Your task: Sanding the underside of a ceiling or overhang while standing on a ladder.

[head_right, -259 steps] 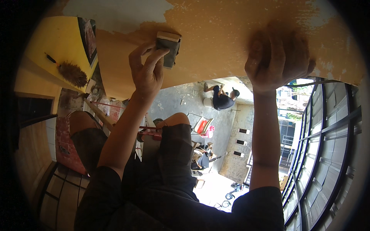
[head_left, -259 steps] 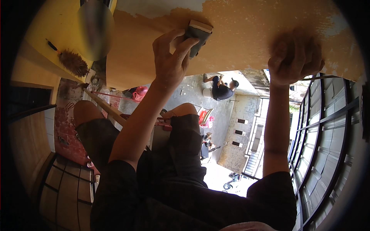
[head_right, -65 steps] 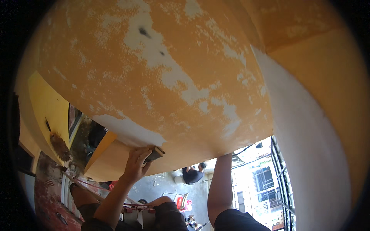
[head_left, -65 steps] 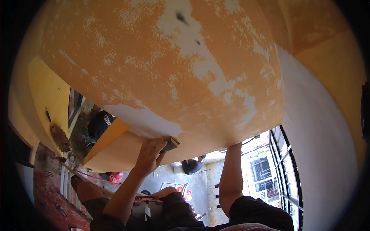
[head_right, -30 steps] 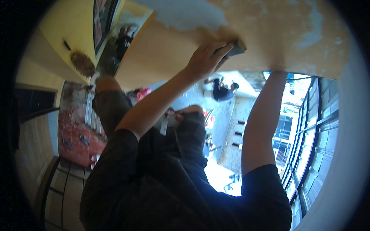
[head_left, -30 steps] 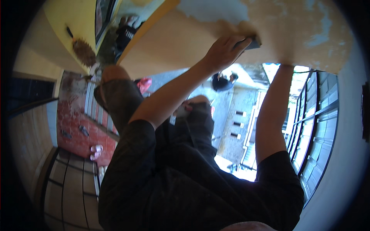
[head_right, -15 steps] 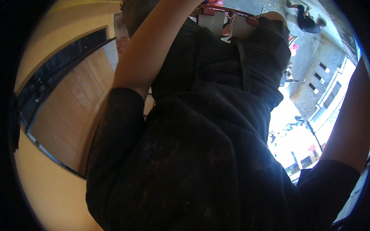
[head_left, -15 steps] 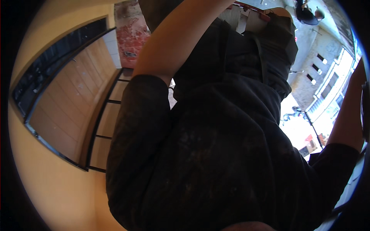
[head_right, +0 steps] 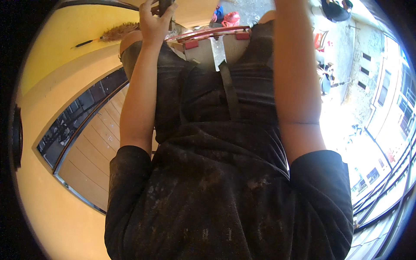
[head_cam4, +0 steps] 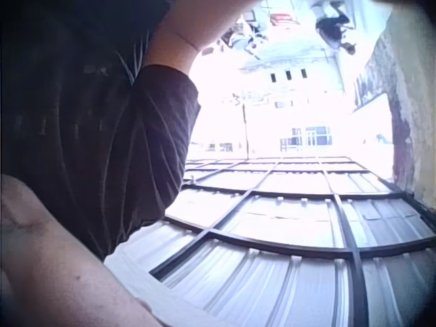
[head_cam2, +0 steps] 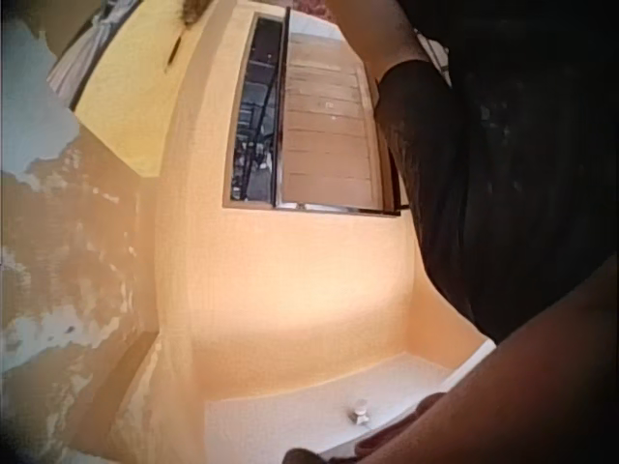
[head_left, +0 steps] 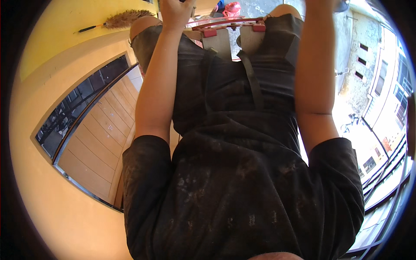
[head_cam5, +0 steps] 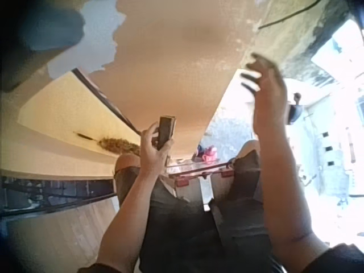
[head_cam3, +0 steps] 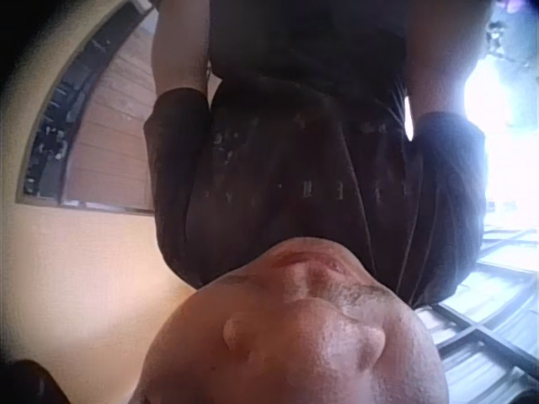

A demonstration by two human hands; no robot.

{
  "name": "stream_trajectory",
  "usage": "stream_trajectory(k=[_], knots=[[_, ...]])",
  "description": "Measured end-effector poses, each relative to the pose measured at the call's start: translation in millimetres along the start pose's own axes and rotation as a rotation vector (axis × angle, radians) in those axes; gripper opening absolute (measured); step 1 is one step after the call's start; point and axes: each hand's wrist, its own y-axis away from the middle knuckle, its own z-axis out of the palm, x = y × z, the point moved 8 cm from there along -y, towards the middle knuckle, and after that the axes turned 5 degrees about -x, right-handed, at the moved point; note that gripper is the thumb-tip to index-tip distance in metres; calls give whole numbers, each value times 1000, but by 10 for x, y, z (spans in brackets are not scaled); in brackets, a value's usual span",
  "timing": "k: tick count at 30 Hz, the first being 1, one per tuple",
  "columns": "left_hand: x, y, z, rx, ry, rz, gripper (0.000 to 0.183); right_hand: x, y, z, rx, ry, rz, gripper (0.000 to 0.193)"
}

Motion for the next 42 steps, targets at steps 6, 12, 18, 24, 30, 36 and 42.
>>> stream_trajectory(k=[6, 12, 18, 24, 30, 36, 42], knots=[[88, -189, 278, 10, -7, 230, 60, 857, 646, 67, -28, 194, 583, 39], [-184, -262, 481, -60, 296, -60, 68, 1338, 933, 251, -319, 495, 652, 49], [-122, -161, 462, -140, 468, -222, 63, 1456, 1093, 516, -453, 428, 709, 54], [-46, -115, 621, -149, 547, -290, 52, 1406, 1058, 567, -442, 179, 741, 53], [134, -162, 703, -197, 557, -195, 49, 1184, 916, 479, -519, 87, 812, 49], [376, -273, 563, -200, 406, -86, 44, 971, 737, 485, -596, 28, 801, 48], [1386, -283, 504, -130, -375, 151, 36, 1117, 615, 260, -374, 15, 393, 51]])
